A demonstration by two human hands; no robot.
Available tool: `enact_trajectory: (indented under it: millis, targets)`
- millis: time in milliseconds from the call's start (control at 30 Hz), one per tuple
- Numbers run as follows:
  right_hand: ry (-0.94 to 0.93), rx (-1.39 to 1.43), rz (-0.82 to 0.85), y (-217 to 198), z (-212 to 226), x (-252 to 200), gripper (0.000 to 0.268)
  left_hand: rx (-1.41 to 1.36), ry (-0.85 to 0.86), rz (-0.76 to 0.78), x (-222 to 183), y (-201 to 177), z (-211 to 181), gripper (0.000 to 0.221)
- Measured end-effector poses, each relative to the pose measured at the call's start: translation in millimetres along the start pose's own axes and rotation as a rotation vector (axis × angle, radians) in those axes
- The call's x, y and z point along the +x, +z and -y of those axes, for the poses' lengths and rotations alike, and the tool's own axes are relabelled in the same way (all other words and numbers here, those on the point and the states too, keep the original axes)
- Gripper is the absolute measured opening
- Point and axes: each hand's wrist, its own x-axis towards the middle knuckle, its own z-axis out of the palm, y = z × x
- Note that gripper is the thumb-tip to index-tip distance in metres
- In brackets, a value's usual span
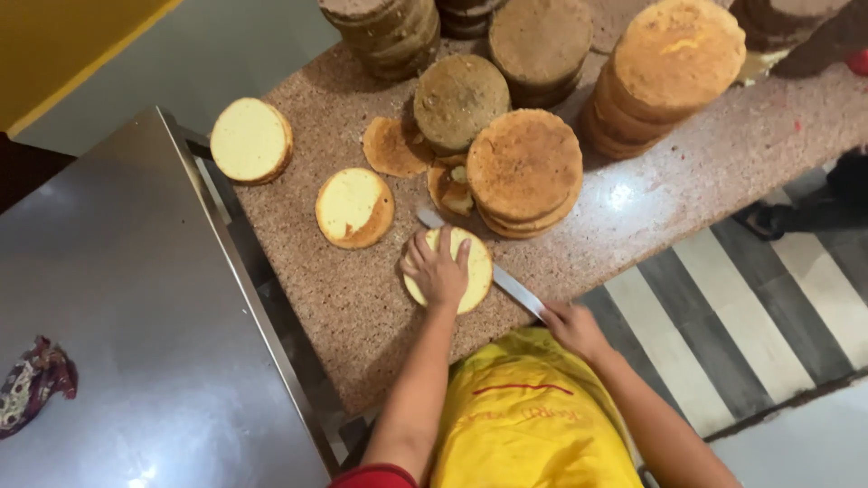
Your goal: The person trims the browned outer crust off round sponge cake layers using a long knife, rotating each layer by hand as they slice around the edge. They place the trimmed pale layers onto a growing stack on the table and move finished stacks aside, working through layers one at a time.
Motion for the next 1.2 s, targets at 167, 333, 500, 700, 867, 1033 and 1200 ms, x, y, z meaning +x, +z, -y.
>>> enact_trajectory:
  millis: [167,333,500,700,867,1033,1200]
  targets:
    - [0.326,-0.01,0.13,-3.1,22.5,-9.3,0.031,-0.074,-0.119,-0.049,-4.1,6.5,-12.0,0.052]
    - [-0.023,0.018,0.083,36.9,53.3,63.7,0.025,-0.721,-0.407,-0.127,-7.0,-6.0,4.5,0.078]
    - [0.086,0.002,0.147,3.7,23.6,11.1,0.026,-0.042,0.211,0.04,-22.1,-33.8,35.4,0.061]
    - [0.16,0.057,0.107,26.1,26.2,3.2,0.031,-0.344,0.175,-0.282,-31.3,-24.1,25.6,0.059]
    - [0.066,0.043,0.137,40.0,2.9,-11.4,0.029,-0.473,0.113,-0.337,-26.7,-22.8,27.2,0.058]
    - [0.299,0.237,0.102,48.8,21.1,-19.4,0.031,-0.419,0.023,-0.2,-24.3,-22.0,23.2,0.058]
    - [0.245,0.147,0.201,69.9,49.4,-4.4,0.03,-0.515,0.071,-0.266,-27.7,10.3,38.0,0.059]
